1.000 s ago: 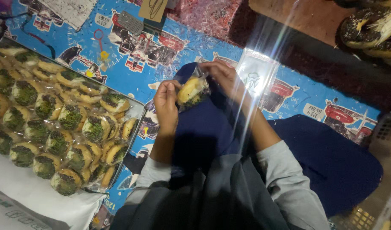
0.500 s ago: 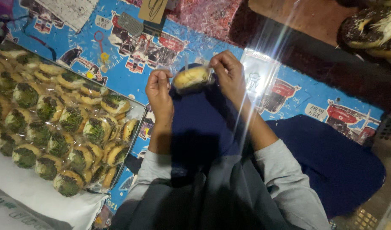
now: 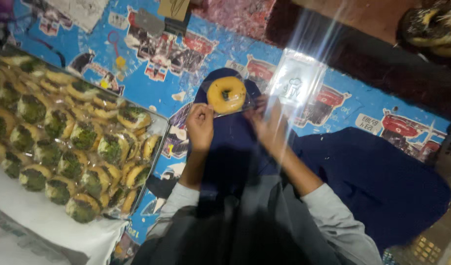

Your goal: The person sits on the floor and individually places pastries into clear plastic bags. They seal each bag and place it into a white plastic crate. The person repeats this process for multiple pastries.

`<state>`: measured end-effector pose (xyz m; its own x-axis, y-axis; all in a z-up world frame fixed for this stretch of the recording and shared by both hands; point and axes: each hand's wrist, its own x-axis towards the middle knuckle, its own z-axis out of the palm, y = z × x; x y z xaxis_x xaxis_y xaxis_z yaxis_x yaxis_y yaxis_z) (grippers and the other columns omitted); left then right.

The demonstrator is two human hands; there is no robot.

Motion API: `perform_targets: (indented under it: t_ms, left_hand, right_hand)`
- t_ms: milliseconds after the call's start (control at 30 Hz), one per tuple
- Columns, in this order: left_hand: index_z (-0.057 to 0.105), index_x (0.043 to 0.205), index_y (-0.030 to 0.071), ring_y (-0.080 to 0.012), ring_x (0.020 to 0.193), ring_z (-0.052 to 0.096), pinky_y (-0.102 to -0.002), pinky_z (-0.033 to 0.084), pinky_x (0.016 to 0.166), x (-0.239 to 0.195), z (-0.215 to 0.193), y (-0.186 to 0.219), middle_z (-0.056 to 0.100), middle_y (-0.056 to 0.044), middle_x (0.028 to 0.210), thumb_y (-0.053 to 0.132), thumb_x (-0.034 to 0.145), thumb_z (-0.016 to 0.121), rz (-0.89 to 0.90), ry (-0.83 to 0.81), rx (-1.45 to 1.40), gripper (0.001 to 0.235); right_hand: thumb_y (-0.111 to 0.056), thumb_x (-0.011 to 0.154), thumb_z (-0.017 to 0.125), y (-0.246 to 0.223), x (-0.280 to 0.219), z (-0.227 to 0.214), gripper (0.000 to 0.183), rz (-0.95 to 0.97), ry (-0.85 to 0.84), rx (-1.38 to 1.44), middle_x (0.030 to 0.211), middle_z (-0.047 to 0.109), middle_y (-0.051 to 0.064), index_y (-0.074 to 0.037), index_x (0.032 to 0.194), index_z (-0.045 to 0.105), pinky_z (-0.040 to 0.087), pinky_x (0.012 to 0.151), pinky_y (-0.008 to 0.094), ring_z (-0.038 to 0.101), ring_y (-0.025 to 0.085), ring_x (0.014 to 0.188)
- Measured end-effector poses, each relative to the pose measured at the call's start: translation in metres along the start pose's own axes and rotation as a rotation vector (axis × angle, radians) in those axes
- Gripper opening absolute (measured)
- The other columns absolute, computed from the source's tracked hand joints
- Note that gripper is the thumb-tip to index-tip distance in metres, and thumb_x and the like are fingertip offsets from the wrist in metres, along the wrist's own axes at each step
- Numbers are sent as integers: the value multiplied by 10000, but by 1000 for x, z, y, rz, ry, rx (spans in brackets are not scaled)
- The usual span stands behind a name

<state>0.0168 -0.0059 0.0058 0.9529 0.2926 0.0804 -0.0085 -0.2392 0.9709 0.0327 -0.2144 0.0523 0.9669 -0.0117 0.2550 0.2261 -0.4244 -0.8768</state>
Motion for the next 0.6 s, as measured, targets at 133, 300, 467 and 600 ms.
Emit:
perform_targets:
  t_ms: [133, 300, 467, 600]
  left_hand:
    - [551, 774, -15, -88, 827, 561, -219, 476, 721, 14, 10, 21, 569, -52, 972, 26, 1010, 652, -30, 4, -106, 260]
    - [655, 859, -37, -146, 850, 650, -261, 579, 717, 32, 51, 50, 636, -105, 968, 43, 960, 657, 120, -180, 71, 129]
    - [618, 1037, -29, -416, 961, 669, -437, 543, 803, 35, 184, 16, 641, -245, 1026, 91, 974, 722, 223, -623, 306, 170]
    - [509, 1230, -52, -489, 1141, 552, -505, 477, 965, 79, 275, -67, 568, -309, 1213, 59, 853, 665, 577, -530, 372, 422]
  right_hand:
    - [-391, 967, 693, 11, -9, -17, 422, -82, -203, -170, 991, 706, 218, 20, 1064, 684, 548, 832, 451, 686, 382, 925]
    - [-437, 990, 601, 118, 6, -51, 495, 589, -288, -203, 1143, 690, 183, -6, 1232, 631, 539, 908, 396, 681, 310, 1067]
    - [-460, 1039, 488, 207, -2, -83, 571, 580, 125, 206, 1300, 703, 175, 6, 1318, 665, 496, 982, 402, 644, 301, 1184]
    - [-563, 1010, 503, 236, -15, -129, 654, 850, 320, 62, 1268, 687, 201, -18, 1353, 614, 513, 1005, 414, 646, 355, 1186]
